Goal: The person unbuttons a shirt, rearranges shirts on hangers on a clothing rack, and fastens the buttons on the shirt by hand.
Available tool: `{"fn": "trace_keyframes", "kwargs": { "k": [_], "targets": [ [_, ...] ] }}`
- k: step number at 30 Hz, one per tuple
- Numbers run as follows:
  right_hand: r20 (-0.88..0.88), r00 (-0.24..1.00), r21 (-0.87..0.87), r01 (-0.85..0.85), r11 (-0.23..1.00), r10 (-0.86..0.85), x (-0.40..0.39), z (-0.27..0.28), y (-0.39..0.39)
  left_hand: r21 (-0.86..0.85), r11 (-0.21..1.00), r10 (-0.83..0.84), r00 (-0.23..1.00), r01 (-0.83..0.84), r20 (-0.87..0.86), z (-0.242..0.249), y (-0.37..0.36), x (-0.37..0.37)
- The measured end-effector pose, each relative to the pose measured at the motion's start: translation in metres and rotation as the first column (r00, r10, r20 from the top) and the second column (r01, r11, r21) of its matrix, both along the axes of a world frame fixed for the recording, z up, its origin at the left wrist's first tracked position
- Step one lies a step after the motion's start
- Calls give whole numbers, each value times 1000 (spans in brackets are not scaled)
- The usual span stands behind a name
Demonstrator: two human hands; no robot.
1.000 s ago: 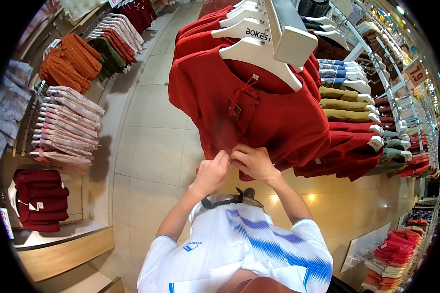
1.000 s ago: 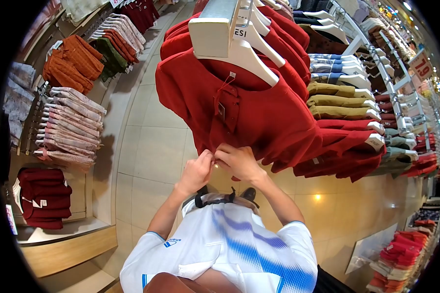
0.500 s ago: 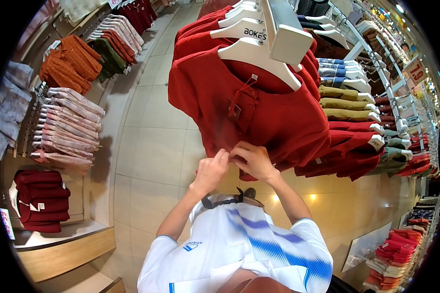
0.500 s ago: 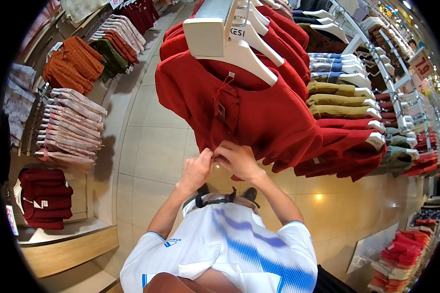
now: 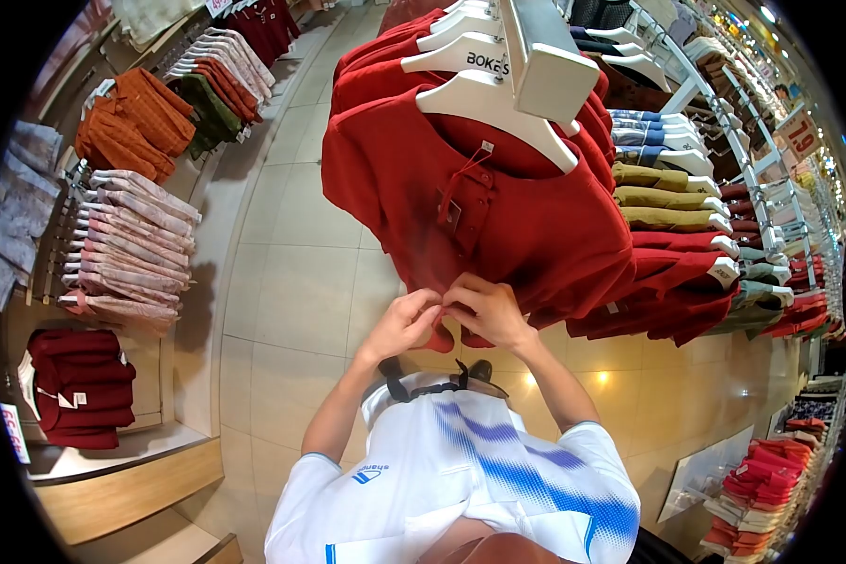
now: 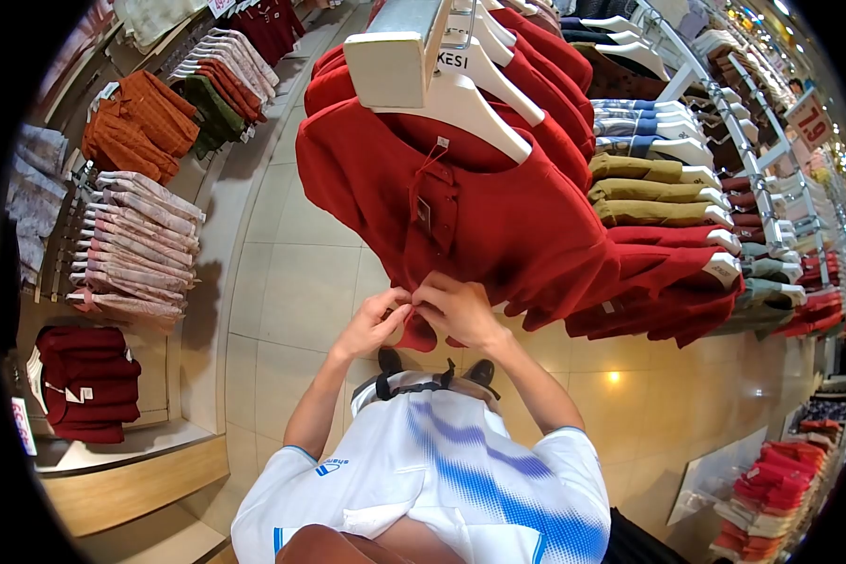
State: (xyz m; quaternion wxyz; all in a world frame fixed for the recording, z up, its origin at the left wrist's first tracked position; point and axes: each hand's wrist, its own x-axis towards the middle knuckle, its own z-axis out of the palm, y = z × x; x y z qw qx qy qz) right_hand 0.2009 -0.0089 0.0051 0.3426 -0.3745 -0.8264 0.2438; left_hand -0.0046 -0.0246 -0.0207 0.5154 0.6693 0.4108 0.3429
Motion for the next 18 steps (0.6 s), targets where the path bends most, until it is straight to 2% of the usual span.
{"fn": "trace_keyframes", "kwargs": {
  "k": [1, 5, 8, 16, 18],
  "targets": [
    [1, 1000, -9, -6, 1000, 6, 0, -1, 0, 49, 999, 0, 1000, -1, 11, -3, 1, 0],
    [16, 999, -3, -30, 1000, 30, 0, 0, -1, 20, 1000, -12, 1000, 12, 28, -10, 2, -3],
    [33, 999, -6, -40, 999, 40, 0, -1, -1, 85, 996, -35, 999, 32, 27, -10, 3, -3],
    [36, 999, -21, -31, 999, 31, -2, -2, -2, 201, 980, 5, 999, 4, -46, -6, 1, 1],
    [41, 999, -31, -25, 999, 26, -2, -2, -3, 161, 987, 5, 999, 1, -40, -8, -1, 1]
  ]
}}
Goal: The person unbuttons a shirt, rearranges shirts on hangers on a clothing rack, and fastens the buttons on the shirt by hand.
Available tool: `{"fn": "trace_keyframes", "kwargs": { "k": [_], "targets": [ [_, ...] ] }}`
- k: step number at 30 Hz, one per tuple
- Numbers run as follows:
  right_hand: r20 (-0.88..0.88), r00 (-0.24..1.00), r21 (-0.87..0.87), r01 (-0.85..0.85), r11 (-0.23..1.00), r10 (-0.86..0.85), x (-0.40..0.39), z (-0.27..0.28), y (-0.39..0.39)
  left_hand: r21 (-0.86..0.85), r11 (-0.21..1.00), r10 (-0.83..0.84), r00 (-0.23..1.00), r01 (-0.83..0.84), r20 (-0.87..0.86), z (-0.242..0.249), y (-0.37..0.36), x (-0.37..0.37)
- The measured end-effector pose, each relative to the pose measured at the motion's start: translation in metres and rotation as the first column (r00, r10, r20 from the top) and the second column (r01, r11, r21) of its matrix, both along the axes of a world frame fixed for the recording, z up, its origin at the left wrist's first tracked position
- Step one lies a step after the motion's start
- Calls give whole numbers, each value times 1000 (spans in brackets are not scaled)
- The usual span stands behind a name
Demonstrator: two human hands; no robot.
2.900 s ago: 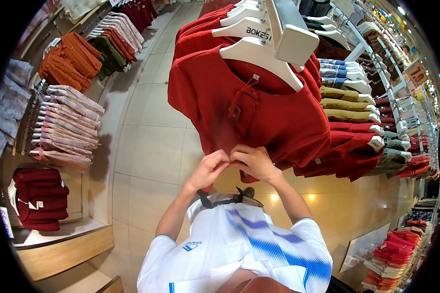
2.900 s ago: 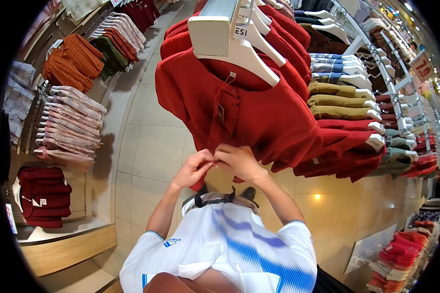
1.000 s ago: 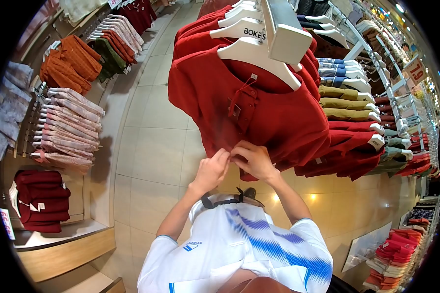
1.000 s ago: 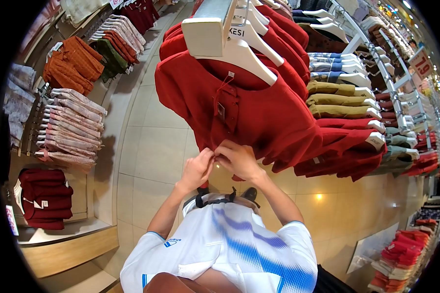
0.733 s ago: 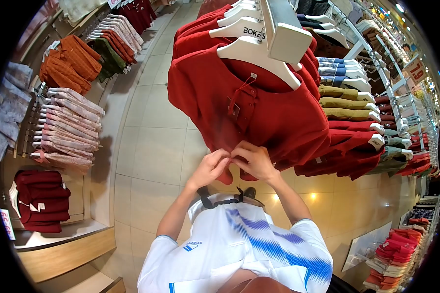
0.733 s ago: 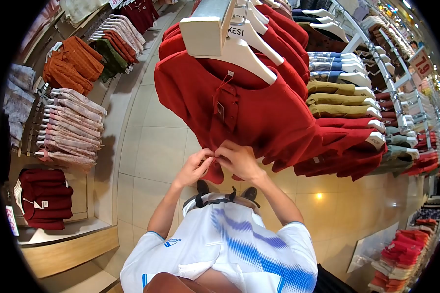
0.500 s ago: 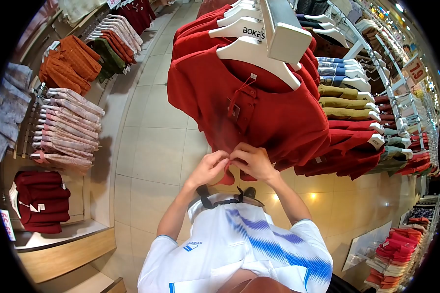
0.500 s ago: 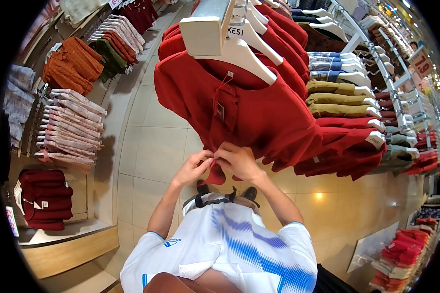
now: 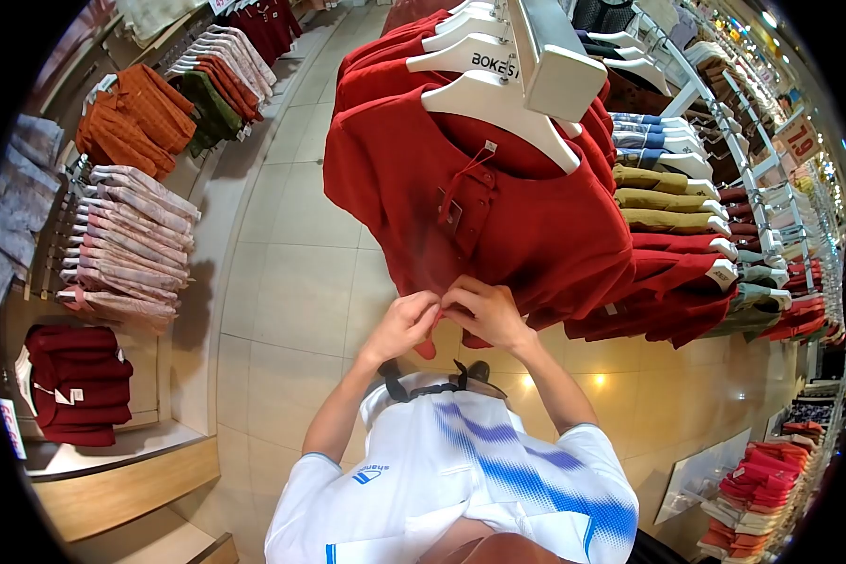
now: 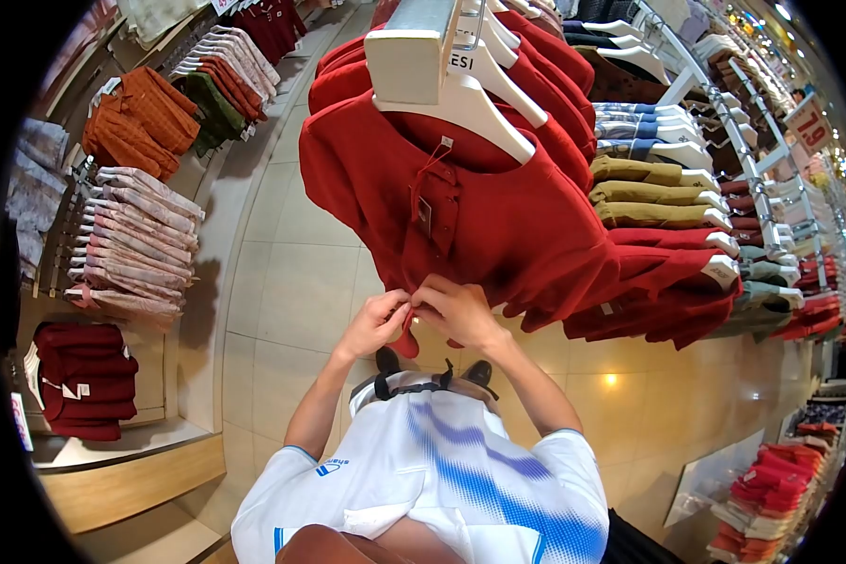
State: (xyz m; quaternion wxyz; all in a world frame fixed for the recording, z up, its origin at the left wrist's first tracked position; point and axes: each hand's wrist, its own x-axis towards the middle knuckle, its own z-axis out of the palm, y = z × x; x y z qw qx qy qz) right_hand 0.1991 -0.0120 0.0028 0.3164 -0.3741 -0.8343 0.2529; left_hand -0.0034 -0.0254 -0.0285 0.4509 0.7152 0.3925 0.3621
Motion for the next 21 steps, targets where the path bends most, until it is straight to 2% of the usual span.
{"fn": "trace_keyframes", "kwargs": {
  "k": [1, 5, 7, 10, 14, 16, 18, 21],
  "targets": [
    [2, 1000, -4, 2, 1000, -2, 0, 0, 0, -41, 999, 1, 1000, -1, 6, 0, -1, 0],
    [0, 1000, -29, -4, 1000, 4, 1, -5, 0, -11, 1000, 14, 1000, -14, -7, -7, -2, 0],
    [-3, 1000, -62, -21, 998, 21, 2, -8, 0, 138, 989, 55, 997, -48, -45, -16, -2, 0],
    [-7, 999, -133, -42, 990, 41, 4, -22, 1, 209, 977, 73, 991, -50, -108, -37, 1, -5],
    [-42, 998, -162, -45, 986, 39, 5, -42, 1, 206, 976, 101, 982, -67, -159, -61, -2, -10],
    [-43, 998, -160, -46, 986, 40, 4, -48, 2, 75, 996, 57, 988, -46, -146, -61, -5, -10],
    [-43, 998, -157, -47, 987, 40, 5, -56, 3, 50, 998, 34, 986, -26, -160, -57, -7, -10],
    [48, 999, -254, 20, 967, -8, 6, -71, 4, 30, 1000, 1, 980, 5, -198, -61, -8, -11]
  ]
}}
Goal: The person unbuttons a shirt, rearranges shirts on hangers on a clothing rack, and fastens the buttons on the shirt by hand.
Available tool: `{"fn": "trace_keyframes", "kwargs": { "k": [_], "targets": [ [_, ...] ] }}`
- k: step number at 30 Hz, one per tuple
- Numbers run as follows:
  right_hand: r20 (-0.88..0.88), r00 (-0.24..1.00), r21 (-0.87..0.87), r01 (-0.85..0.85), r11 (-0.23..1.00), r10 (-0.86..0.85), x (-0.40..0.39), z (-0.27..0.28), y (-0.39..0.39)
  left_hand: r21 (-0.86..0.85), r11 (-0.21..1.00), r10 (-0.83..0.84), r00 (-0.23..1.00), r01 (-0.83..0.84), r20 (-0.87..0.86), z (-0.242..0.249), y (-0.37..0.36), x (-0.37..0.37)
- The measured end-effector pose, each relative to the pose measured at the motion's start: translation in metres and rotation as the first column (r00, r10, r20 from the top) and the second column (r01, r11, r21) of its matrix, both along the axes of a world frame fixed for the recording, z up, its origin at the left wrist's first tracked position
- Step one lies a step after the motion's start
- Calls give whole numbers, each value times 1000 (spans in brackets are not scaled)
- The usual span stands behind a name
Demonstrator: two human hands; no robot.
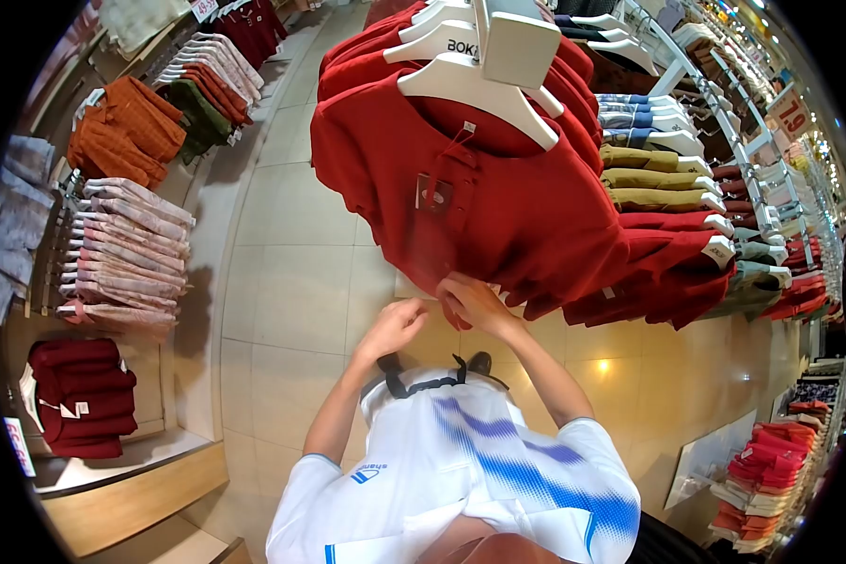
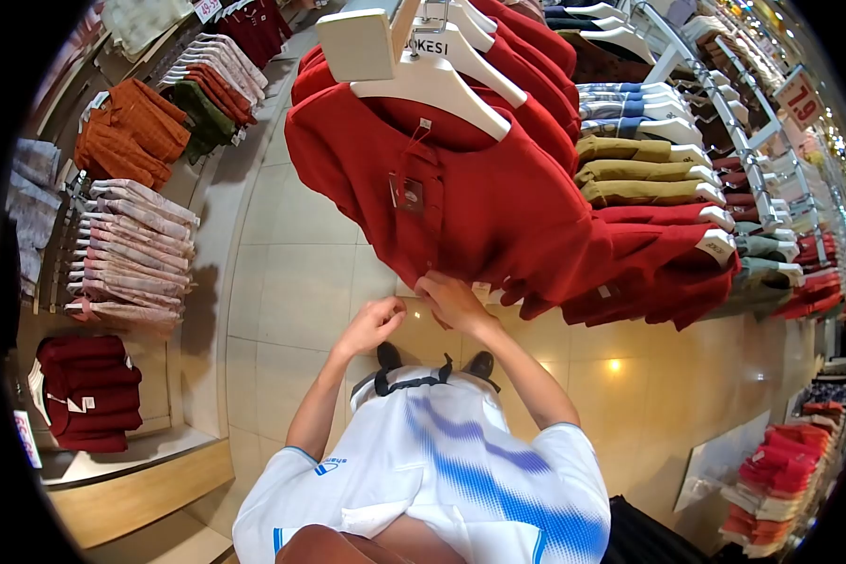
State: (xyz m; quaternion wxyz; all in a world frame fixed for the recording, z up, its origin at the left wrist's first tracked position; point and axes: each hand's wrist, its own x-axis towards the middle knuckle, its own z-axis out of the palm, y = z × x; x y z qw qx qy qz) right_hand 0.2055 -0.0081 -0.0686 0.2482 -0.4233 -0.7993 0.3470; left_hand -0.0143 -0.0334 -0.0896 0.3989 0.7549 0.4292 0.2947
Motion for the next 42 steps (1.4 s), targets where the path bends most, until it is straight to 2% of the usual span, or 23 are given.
{"fn": "trace_keyframes", "kwargs": {
  "k": [6, 8, 9, 11, 12, 14, 15, 17, 19, 21, 23, 25, 27, 28, 29, 31, 33, 35, 36, 38, 40, 41, 42],
  "targets": [
    [4, 999, 68, 37, 997, -38, 7, -33, 4, -50, 998, -25, 998, 23, -50, -12, -1, -2],
    [106, 994, 36, -14, 999, 10, 11, -34, 4, -51, 998, -32, 998, 29, -58, -12, -1, -2],
    [105, 994, 37, -9, 999, 5, 11, -27, 3, -98, 995, -36, 997, 29, -70, -8, -2, -2],
    [371, 927, 186, -16, 982, -55, 9, 15, -3, -142, 989, -47, 996, 35, -80, -8, 0, -2],
    [373, 926, 187, -9, 982, -62, 9, 45, -6, -147, 989, -42, 997, 33, -58, -14, 0, -4],
    [30, 988, 575, 108, 811, -153, 10, 115, -14, -155, 987, -52, 998, 47, -29, -19, -1, -6],
    [-5, 982, 698, 139, 703, -190, 15, 142, -10, -215, 976, -45, 999, 40, -18, -19, -1, -6],
    [-156, 931, 868, 289, 404, -330, 29, 168, 0, -269, 960, -82, 997, 80, 3, -23, 2, -3],
    [-220, 851, 906, 360, 225, -477, 41, 183, 15, -231, 969, -83, 995, 92, 50, -29, 5, -2],
    [-110, 785, 871, 371, 322, -609, 50, 193, 28, -263, 956, -122, 991, 131, 51, -28, 11, -1],
    [-75, 727, 836, 418, 355, -682, 56, 187, 44, -293, 943, -148, 988, 156, 49, -29, 17, 0],
    [-87, 670, 864, 419, 279, -737, 56, 190, 47, -271, 949, -133, 983, 164, 129, -28, 22, -4],
    [-71, 678, 800, 477, 365, -731, 56, 185, 50, -325, 927, -158, 981, 187, 114, -21, 27, -8],
    [-149, 696, 835, 469, 287, -702, 56, 187, 55, -379, 907, -165, 982, 186, 87, -17, 30, -13],
    [-153, 683, 837, 474, 274, -714, 58, 188, 57, -373, 906, -183, 979, 202, 87, -18, 35, -16],
    [-103, 692, 824, 462, 329, -715, 63, 186, 60, -379, 890, -241, 967, 252, 78, -19, 44, -21],
    [-86, 653, 846, 446, 290, -752, 69, 190, 61, -365, 889, -261, 961, 277, 94, -14, 52, -25],
    [-32, 590, 833, 462, 305, -807, 67, 200, 54, -357, 884, -281, 954, 300, 106, -5, 59, -32],
    [-54, 589, 876, 416, 245, -806, 70, 204, 52, -364, 880, -282, 953, 304, 115, 2, 63, -35],
    [-53, 560, 877, 423, 230, -827, 71, 210, 41, -364, 871, -304, 944, 330, 128, 18, 68, -38],
    [-29, 537, 874, 423, 239, -843, 71, 215, 25, -308, 877, -306, 922, 370, 238, 36, 73, -43],
    [-35, 521, 877, 426, 225, -853, 70, 213, 13, -301, 872, -324, 916, 386, 236, 46, 72, -48],
    [-51, 518, 857, 462, 229, -854, 70, 210, 2, -183, 909, -294, 887, 374, 356, 55, 70, -50]
  ]
}}
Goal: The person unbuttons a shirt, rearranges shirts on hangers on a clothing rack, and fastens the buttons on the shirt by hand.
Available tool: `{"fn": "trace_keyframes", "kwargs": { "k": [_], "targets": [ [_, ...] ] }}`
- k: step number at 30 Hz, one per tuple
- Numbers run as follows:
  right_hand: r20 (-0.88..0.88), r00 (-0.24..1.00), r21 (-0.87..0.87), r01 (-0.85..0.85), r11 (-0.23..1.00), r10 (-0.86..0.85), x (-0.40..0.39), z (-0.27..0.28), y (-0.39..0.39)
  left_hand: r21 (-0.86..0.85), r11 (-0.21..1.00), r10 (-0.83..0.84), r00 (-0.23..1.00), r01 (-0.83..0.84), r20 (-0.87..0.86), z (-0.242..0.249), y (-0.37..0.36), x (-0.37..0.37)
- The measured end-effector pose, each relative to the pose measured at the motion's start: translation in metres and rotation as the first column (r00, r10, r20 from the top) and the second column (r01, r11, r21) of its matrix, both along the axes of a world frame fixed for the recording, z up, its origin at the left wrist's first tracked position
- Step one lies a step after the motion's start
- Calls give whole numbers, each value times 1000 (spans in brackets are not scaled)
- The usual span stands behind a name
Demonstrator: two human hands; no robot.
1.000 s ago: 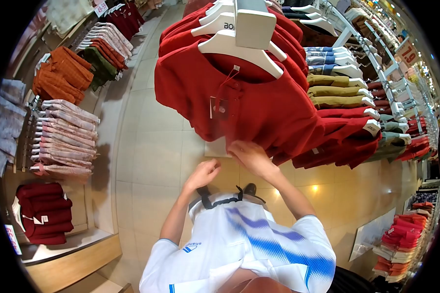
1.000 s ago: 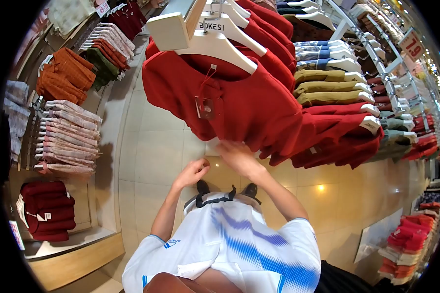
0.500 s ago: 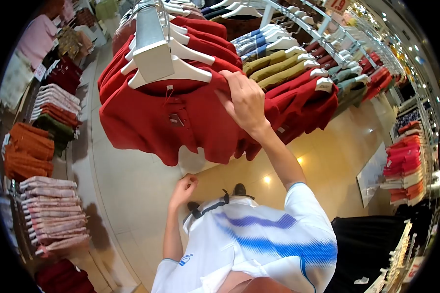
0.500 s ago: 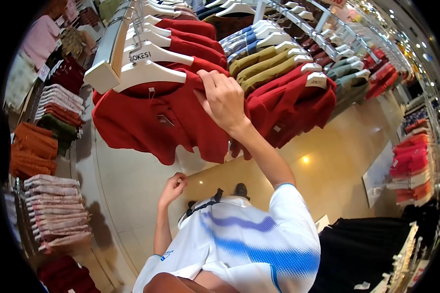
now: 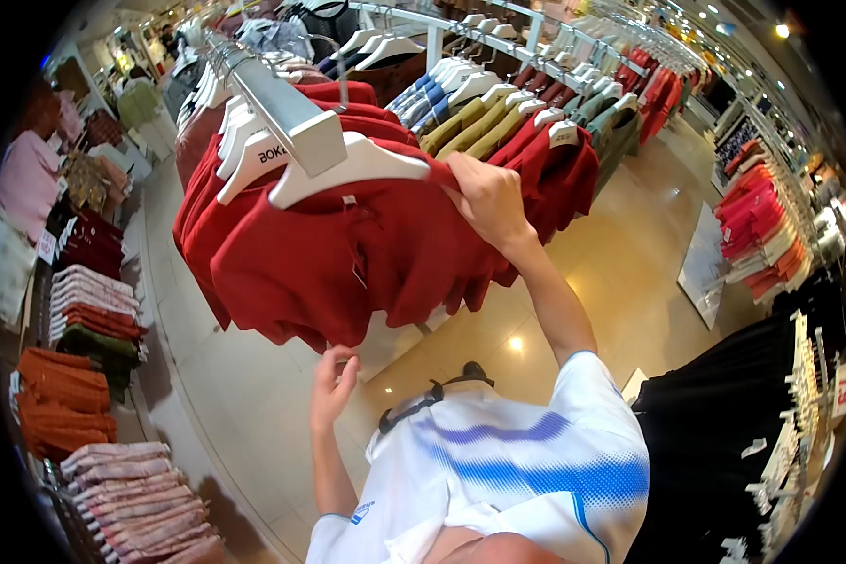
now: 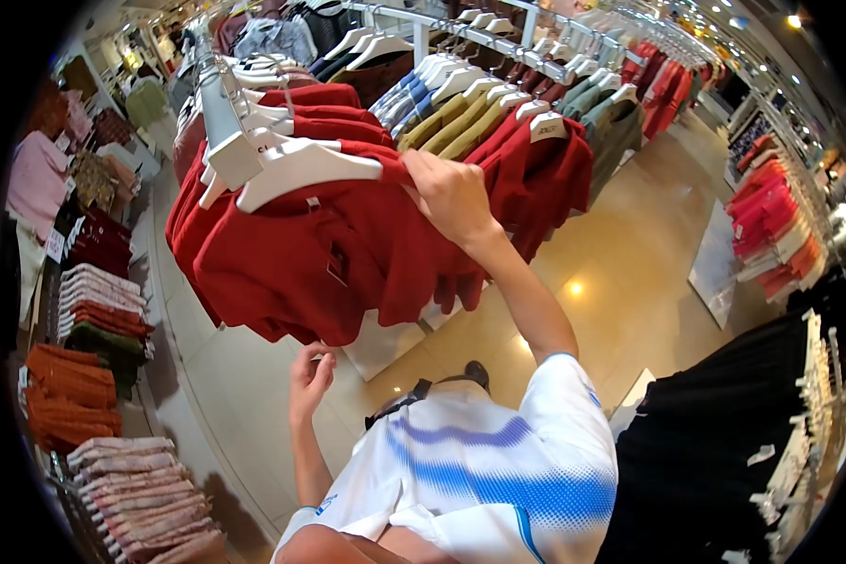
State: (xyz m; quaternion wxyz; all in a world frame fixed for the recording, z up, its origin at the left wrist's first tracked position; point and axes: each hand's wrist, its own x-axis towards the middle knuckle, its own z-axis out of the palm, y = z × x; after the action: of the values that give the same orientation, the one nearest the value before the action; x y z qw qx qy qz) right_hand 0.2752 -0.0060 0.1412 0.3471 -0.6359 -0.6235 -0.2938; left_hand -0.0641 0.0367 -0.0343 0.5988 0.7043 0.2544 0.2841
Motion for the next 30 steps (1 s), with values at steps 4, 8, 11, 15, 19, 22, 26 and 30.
{"fn": "trace_keyframes", "kwargs": {
  "k": [4, 8, 11, 15, 19, 22, 26, 30],
  "targets": [
    [-21, 998, 31, 67, 997, -67, 2, -6, -39, 290, 957, -53, 963, -27, 264, 60, -6, -6],
    [-10, 996, 5, 93, 996, -93, 11, -1, -64, 618, 774, -117, 928, -138, 354, 102, -3, 14],
    [-41, 995, -74, 91, 993, -94, 17, -7, -97, 758, 550, -49, 893, -351, 448, 131, 0, 33],
    [-86, 986, -159, 128, 979, -143, 25, -20, -140, 881, 387, 104, 962, -272, 251, 160, 9, 88],
    [-58, 985, -177, 148, 973, -161, 61, -27, -170, 875, 474, 112, 980, 95, -167, 138, 6, 151],
    [-113, 986, -187, 102, 977, -124, 113, -37, -183, 911, 398, 94, 983, 106, -156, 131, -10, 189],
    [-189, 975, -184, 81, 980, -116, 180, -31, -195, 893, 427, 137, 967, 140, -217, 127, -32, 250],
    [-158, 977, -151, 121, 981, -145, 248, -29, -210, 893, 430, 162, 961, 136, -224, 138, -47, 312]
  ]
}}
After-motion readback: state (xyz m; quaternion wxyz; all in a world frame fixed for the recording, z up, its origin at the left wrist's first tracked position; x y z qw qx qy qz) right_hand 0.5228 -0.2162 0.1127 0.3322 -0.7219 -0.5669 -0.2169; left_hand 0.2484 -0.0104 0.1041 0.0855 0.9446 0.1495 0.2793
